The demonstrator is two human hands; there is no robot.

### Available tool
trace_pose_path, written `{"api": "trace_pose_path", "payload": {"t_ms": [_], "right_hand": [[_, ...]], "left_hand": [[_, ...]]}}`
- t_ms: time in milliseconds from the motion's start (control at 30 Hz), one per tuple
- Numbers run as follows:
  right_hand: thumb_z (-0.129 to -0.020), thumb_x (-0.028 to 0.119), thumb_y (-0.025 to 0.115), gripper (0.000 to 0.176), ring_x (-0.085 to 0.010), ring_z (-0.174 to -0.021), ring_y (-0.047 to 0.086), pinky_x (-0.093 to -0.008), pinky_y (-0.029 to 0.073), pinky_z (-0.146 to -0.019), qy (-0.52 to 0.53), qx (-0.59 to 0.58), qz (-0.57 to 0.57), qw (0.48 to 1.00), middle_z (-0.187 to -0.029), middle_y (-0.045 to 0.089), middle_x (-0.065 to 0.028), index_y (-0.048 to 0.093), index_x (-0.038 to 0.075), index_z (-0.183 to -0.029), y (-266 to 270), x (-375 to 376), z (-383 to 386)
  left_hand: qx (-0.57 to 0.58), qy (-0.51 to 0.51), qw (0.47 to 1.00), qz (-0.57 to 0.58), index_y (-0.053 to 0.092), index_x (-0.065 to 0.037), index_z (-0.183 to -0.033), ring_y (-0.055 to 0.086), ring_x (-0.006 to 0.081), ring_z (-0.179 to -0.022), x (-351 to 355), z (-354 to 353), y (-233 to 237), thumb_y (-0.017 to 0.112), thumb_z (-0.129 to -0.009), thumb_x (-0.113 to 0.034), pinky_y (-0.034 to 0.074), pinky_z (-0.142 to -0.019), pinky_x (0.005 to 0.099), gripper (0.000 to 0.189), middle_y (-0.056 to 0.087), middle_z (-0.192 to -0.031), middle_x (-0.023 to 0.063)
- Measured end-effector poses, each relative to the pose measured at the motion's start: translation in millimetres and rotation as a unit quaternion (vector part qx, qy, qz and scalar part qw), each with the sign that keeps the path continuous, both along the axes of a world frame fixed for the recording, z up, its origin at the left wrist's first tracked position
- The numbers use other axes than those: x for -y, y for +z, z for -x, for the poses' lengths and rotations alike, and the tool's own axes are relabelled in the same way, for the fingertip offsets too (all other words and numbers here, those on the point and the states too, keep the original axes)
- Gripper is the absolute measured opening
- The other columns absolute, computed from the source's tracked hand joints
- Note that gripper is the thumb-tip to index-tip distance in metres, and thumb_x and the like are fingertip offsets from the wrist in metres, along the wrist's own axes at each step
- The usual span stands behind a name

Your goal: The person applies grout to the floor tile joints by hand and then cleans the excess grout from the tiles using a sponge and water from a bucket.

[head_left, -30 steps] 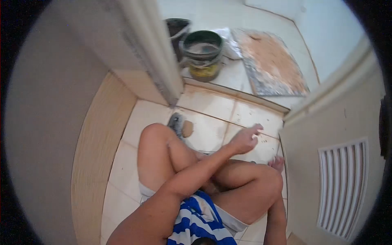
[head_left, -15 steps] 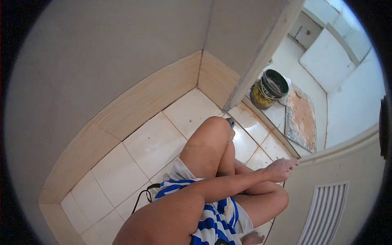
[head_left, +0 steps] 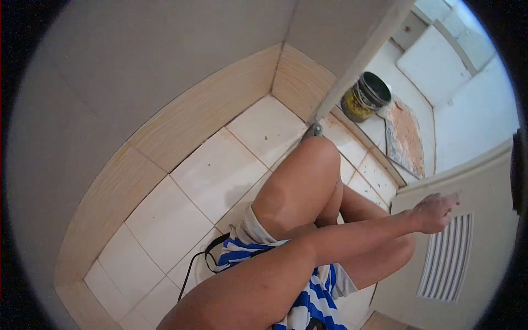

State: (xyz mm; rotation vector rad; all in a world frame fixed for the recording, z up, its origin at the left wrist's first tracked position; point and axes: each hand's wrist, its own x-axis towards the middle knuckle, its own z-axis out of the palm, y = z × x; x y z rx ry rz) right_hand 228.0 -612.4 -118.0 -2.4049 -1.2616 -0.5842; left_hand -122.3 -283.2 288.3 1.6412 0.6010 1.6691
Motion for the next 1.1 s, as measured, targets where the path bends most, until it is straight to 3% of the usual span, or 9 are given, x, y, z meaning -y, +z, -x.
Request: {"api": "trace_pose_path", "payload": {"t_ms": [100,267,467,533,600,733,900,1033,1100], "right_hand": [[-0.09,0.03,0.053,0.032,-0.0259,-0.083,0.063,-0.0413,0.052,-0.069,-0.084,-0.014,0.011,0.996,-0.095,0.063,-0.0164,0.061,0.0,-0.098,-32,44,-9],[-0.09,0.031,0.052,0.03,-0.0226,-0.082,0.066,-0.0389,0.054,-0.065,-0.177,-0.025,0.033,0.983,-0.097,0.064,-0.0155,0.064,0.003,-0.095,-118,118,-58],[-0.092,0.029,0.049,0.031,-0.0267,-0.092,0.06,-0.0415,0.05,-0.074,-0.231,0.024,-0.096,0.968,-0.105,0.059,-0.0174,0.057,0.002,-0.106,9,106,-59],[-0.092,0.028,0.048,0.032,-0.028,-0.096,0.058,-0.0424,0.048,-0.077,-0.236,0.026,-0.095,0.967,-0.108,0.058,-0.0181,0.055,0.002,-0.11,11,132,-27],[-0.092,0.027,0.047,0.034,-0.0294,-0.099,0.056,-0.0433,0.047,-0.08,-0.228,0.018,-0.072,0.971,-0.11,0.056,-0.0187,0.053,0.001,-0.113,-8,147,23],[-0.093,0.026,0.045,0.037,-0.0322,-0.106,0.052,-0.045,0.044,-0.086,-0.211,0.011,-0.058,0.976,-0.116,0.052,-0.02,0.048,0.001,-0.121,-26,135,85],[-0.094,0.024,0.043,0.043,-0.0356,-0.114,0.047,-0.0473,0.04,-0.094,-0.212,0.033,-0.084,0.973,-0.122,0.048,-0.0216,0.042,0.0,-0.13,-10,137,105],[-0.095,0.023,0.041,0.048,-0.0385,-0.121,0.04,-0.0497,0.035,-0.1,-0.222,-0.026,-0.069,0.972,-0.128,0.043,-0.0239,0.037,-0.002,-0.135,7,188,125],[-0.093,0.022,0.041,0.051,-0.0409,-0.128,0.029,-0.0532,0.025,-0.104,-0.232,-0.119,-0.04,0.965,-0.133,0.035,-0.0276,0.033,-0.008,-0.134,11,214,131]], "left_hand": [[-0.024,0.009,1.0,-0.017,0.052,-0.003,-0.112,0.062,0.044,-0.078,23,-19,8,0.05,-0.075,-0.004,0.049,-0.071,0.0497,0.036,0.061,-0.081,0.0235],[0.066,-0.077,0.989,-0.108,0.05,0.002,-0.115,0.059,0.0426,-0.071,101,-48,-12,0.056,-0.07,-0.002,0.048,-0.065,0.0498,0.045,0.059,-0.08,0.0218],[0.019,-0.287,0.947,-0.145,0.046,0.0,-0.125,0.056,0.0366,-0.067,177,-68,-16,0.061,-0.065,-0.005,0.047,-0.06,0.0435,0.062,0.052,-0.077,0.015],[0.018,-0.327,0.931,-0.161,0.045,0.0,-0.127,0.055,0.0354,-0.066,191,-68,-17,0.062,-0.064,-0.006,0.046,-0.059,0.0423,0.065,0.051,-0.077,0.0136],[-0.021,-0.415,0.898,-0.141,0.047,0.003,-0.117,0.061,0.0318,-0.08,201,-74,-12,0.064,-0.073,-0.009,0.048,-0.064,0.0436,0.049,0.055,-0.081,0.0129],[0.004,-0.476,0.866,-0.155,0.045,0.002,-0.119,0.059,0.0359,-0.074,220,-91,-1,0.063,-0.068,-0.006,0.046,-0.061,0.0456,0.055,0.054,-0.081,0.0157],[0.044,-0.455,0.87,-0.184,0.044,0.0,-0.125,0.057,0.0361,-0.067,201,-123,12,0.059,-0.069,-0.003,0.046,-0.059,0.0462,0.058,0.053,-0.078,0.0163],[-0.002,-0.395,0.914,-0.087,0.045,-0.001,-0.121,0.061,0.0346,-0.067,145,-137,15,0.054,-0.074,-0.002,0.048,-0.061,0.0439,0.048,0.061,-0.077,0.0173],[-0.034,-0.351,0.936,0.008,0.047,-0.003,-0.125,0.065,0.0126,-0.066,113,-131,22,0.049,-0.083,-0.003,0.049,-0.056,0.026,0.042,0.068,-0.078,0.0108]]}}
